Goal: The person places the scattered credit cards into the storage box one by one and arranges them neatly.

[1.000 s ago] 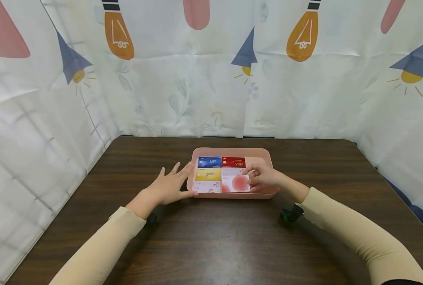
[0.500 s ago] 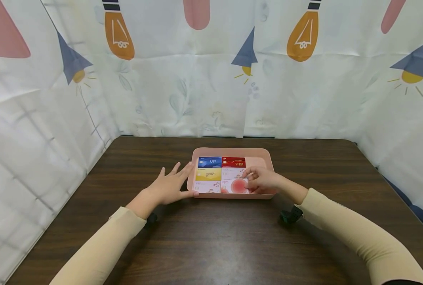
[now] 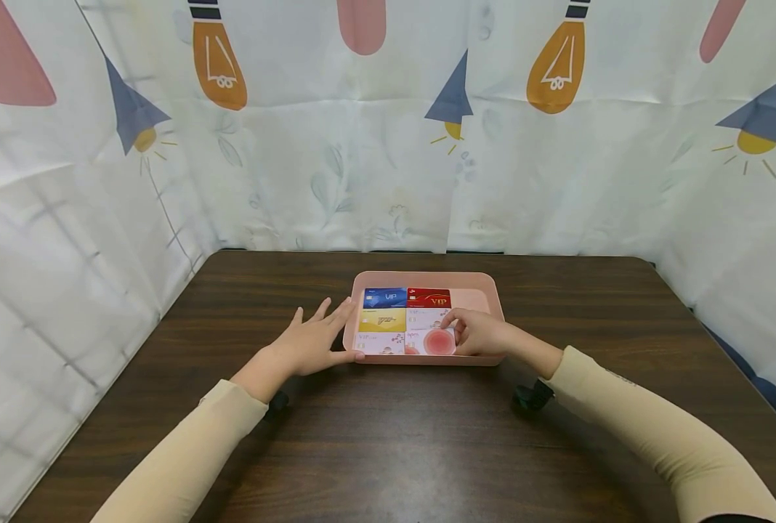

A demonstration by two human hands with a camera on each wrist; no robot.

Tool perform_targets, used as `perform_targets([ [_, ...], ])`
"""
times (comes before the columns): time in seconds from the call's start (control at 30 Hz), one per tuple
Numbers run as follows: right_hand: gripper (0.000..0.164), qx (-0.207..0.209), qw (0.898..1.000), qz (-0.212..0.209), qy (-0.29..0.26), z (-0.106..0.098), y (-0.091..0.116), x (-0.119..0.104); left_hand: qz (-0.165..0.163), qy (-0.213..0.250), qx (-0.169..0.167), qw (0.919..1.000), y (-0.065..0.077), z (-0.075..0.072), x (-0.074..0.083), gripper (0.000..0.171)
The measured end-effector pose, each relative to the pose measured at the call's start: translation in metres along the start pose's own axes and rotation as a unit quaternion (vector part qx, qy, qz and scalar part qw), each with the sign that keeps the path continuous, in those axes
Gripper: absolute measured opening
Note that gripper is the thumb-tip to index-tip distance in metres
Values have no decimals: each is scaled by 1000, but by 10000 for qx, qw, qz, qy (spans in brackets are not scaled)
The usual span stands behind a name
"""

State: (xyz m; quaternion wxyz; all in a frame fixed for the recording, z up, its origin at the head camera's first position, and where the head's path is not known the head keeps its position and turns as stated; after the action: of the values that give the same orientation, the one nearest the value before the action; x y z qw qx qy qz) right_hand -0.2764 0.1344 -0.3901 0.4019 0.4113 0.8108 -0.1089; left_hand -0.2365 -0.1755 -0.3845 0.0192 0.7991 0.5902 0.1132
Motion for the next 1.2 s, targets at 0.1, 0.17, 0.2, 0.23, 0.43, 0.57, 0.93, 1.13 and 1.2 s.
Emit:
perform_targets([
  [0.1,48,-19,9998,64,180,0,0,-1,6,1,12,10000,0,0,0,103],
  [0.17,47,-41,9994,105,329,-1,0,-2,7,10,16,10000,0,0,-1,103],
  [0.2,47,-48,9991,100,414,-1,0,-2,5,17,15,10000,0,0,-1,103],
  [0.23,46,-63,9987,86,493,-1,-1,-2,2,23,11,10000,0,0,-1,103],
  [0.43,35,-66,9978,-133,648,-1,-2,-1,7,31,14,10000,0,0,-1,103],
  [0.57,32,-34,9983,-142,566,0,-3,1,17,39,25,10000,0,1,-1,103],
  [0.93,31,139,9977,-233,625,2,-1,4,-2,86,2,10000,1,0,1,102],
  [1.13,32,170,9985,-127,502,2,0,2,-28,83,-26,10000,1,0,0,103],
  [1.2,32,165,9989,-56,447,2,0,2,-41,91,-22,9999,0,0,-1,104],
])
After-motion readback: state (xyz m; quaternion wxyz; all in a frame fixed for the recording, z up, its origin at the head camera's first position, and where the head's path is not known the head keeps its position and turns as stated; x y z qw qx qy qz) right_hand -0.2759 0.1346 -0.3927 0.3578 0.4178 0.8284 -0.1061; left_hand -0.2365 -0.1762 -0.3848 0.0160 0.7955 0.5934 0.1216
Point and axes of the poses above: each hand's wrist, its own y-axis away from the middle knuckle, its own z-axis out of the palm, x = y × z, the point moved 3 cm from there along -y, towards the middle knuckle, and after that the axes turned 6 degrees about -z, right-handed, at the moved point
